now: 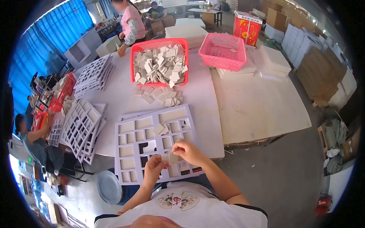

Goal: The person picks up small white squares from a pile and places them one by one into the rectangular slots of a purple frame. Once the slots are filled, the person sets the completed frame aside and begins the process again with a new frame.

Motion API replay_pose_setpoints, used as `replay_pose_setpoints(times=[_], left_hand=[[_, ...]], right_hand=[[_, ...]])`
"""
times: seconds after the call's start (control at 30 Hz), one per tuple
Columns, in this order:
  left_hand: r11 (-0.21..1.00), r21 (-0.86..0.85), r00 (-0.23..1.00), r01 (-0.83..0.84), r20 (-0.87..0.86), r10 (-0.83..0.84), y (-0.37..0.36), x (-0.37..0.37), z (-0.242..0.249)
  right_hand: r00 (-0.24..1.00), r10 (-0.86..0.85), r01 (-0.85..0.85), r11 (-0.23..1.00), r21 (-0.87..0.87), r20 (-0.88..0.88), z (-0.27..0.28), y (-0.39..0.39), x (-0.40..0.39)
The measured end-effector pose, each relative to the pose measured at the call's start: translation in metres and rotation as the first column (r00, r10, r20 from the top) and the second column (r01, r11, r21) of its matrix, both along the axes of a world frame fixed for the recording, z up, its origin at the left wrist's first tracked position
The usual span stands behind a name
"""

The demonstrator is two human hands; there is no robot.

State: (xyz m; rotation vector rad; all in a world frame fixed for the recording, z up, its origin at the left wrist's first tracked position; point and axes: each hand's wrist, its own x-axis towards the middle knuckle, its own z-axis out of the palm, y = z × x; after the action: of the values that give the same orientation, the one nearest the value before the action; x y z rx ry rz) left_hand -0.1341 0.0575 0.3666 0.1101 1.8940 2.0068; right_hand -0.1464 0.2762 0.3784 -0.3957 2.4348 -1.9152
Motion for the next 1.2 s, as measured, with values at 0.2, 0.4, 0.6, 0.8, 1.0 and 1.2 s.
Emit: replay_pose_setpoints(times=[0.2,0.4,0.6,0.8,1.0,1.2], left_hand=[[0.991,-0.077,0.993,-0.107,-0.054,0.103,-0.017,-0.017,-0.016],[0.986,0.036,0.986,-0.165,0.022,0.164,-0.024,-0.026,-0.007],[0.984,0.033,0.985,-0.174,0.008,0.174,-0.025,-0.03,-0.002],[0.971,0.05,0.971,-0.232,-0.039,0.234,-0.025,-0.031,-0.011],[0.979,0.053,0.98,-0.196,-0.006,0.197,-0.015,-0.026,-0.004],[0.996,-0.092,0.996,-0.012,-0.089,0.004,0.003,-0.021,-0.001]], right_hand=[[0.966,-0.169,0.207,0.959,-0.195,0.196,-0.001,0.034,-0.015],[0.926,-0.3,0.307,0.952,0.006,0.23,0.0,0.065,-0.025],[0.942,-0.218,0.153,0.955,0.253,0.255,0.004,0.064,-0.028],[0.951,-0.153,0.08,0.962,0.262,0.27,-0.009,0.059,-0.012],[0.944,-0.32,0.291,0.923,0.254,0.081,-0.022,0.043,0.004],[0.938,-0.324,0.347,0.876,0.334,-0.126,-0.036,0.038,0.009]])
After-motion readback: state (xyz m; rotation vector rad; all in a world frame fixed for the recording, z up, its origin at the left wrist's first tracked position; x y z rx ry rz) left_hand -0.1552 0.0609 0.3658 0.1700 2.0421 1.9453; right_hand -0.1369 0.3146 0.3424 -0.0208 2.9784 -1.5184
